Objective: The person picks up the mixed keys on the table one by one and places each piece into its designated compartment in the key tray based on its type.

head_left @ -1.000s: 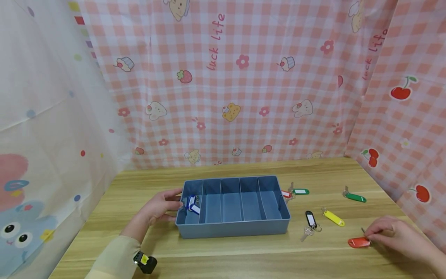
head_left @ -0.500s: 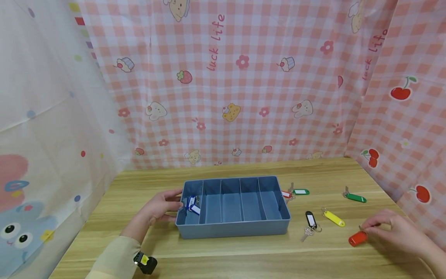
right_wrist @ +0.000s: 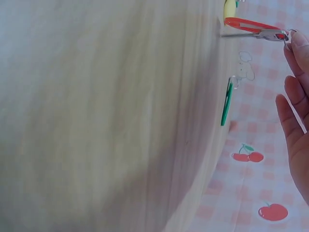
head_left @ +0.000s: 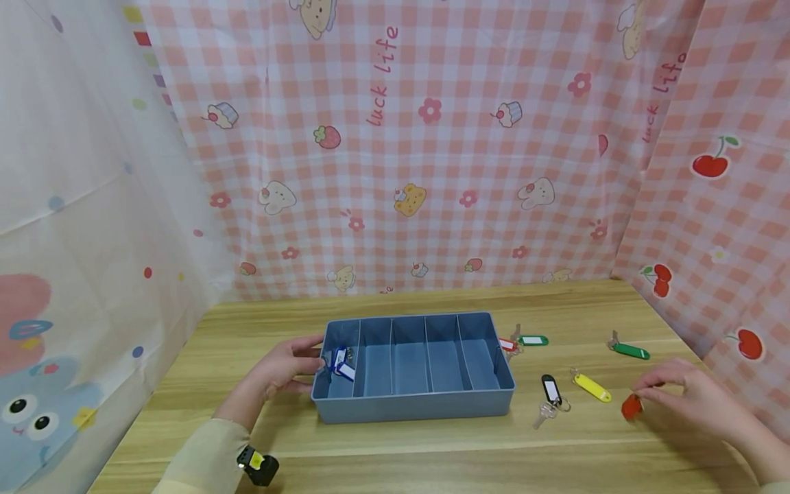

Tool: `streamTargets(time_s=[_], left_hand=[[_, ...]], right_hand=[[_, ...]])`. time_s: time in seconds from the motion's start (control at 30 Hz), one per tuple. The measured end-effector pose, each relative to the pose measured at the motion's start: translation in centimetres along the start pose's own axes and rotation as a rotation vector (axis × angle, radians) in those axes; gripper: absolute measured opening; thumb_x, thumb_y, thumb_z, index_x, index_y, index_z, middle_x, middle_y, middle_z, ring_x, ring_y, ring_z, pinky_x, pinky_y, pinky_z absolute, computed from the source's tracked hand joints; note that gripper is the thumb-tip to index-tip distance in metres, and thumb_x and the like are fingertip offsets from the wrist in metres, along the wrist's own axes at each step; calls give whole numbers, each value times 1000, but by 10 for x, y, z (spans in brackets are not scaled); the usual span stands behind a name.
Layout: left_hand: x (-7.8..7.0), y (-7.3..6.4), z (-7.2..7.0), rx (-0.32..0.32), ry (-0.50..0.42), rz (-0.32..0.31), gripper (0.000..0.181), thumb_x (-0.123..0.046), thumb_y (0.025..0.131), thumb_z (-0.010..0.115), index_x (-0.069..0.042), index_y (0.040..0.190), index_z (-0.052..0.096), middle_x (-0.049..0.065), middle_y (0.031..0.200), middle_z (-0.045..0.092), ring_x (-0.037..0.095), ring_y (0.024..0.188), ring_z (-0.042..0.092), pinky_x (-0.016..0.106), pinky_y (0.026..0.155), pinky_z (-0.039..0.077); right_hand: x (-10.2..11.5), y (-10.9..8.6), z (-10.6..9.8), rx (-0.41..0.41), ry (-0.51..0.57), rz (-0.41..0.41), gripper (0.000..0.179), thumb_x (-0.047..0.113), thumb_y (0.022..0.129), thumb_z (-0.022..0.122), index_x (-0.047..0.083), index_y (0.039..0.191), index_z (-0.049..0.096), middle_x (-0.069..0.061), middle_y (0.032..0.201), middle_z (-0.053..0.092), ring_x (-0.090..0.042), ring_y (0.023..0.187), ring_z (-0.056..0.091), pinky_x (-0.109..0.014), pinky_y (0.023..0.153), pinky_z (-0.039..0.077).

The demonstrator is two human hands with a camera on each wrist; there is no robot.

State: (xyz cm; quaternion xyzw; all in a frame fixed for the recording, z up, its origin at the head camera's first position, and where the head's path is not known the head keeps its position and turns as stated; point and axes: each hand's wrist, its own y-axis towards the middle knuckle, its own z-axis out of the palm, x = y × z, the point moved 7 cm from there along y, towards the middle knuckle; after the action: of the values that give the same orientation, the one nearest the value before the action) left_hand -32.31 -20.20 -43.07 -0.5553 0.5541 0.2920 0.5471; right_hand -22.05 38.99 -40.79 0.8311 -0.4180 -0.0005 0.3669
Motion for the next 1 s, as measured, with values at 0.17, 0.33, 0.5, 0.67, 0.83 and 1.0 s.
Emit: streamTargets(time_s=[0.17, 0.33, 0.5, 0.67, 0.83, 1.0], left_hand=[[0, -1, 0, -4, 5, -6, 63, 1, 93, 62, -1, 151, 38, 33, 143, 43, 34, 109, 61, 50, 79, 58], [0, 0, 0, -4, 6, -1, 62, 1, 93, 62, -1, 151, 38, 33, 144, 43, 34, 110, 60, 49, 78, 58], [0, 0, 0, 0, 3, 8, 62, 1, 93, 61, 0, 151, 38, 33, 143, 43, 33, 108, 61, 49, 77, 58], [0, 0, 1, 1, 3, 15, 62, 1, 93, 61, 0, 150, 38, 33, 143, 44, 33, 107, 62, 48, 76, 59], [-1, 0, 0, -5, 6, 14, 62, 1, 93, 61, -1, 150, 39, 33, 142, 45, 32, 106, 62, 48, 75, 59], [-2, -1, 1, 1, 11, 18, 63, 1, 93, 62, 0, 151, 37, 33, 143, 44, 32, 106, 62, 48, 74, 59]], right_hand=[[5, 10, 3, -7, -14, 17, 46, -12, 57, 85, 25, 81, 75, 17, 82, 68, 5, 85, 53, -5, 76, 37], [13, 20, 10, -13, 15, 21, 43, -14, 58, 84, 22, 81, 75, 14, 82, 69, 4, 85, 54, -5, 77, 38], [19, 28, 16, -33, 17, 20, 44, -14, 57, 84, 22, 81, 75, 15, 82, 68, 5, 87, 54, -3, 83, 36], [22, 34, 24, -41, 41, 10, 42, -15, 59, 83, 20, 82, 75, 13, 83, 69, 2, 87, 54, -5, 84, 34], [26, 41, 30, -31, 44, 31, 38, -13, 63, 82, 19, 82, 75, 13, 83, 69, 0, 88, 54, -4, 89, 31], [32, 49, 33, -35, 69, 39, 38, -13, 64, 82, 20, 83, 75, 13, 83, 68, -2, 85, 56, -6, 102, 24]])
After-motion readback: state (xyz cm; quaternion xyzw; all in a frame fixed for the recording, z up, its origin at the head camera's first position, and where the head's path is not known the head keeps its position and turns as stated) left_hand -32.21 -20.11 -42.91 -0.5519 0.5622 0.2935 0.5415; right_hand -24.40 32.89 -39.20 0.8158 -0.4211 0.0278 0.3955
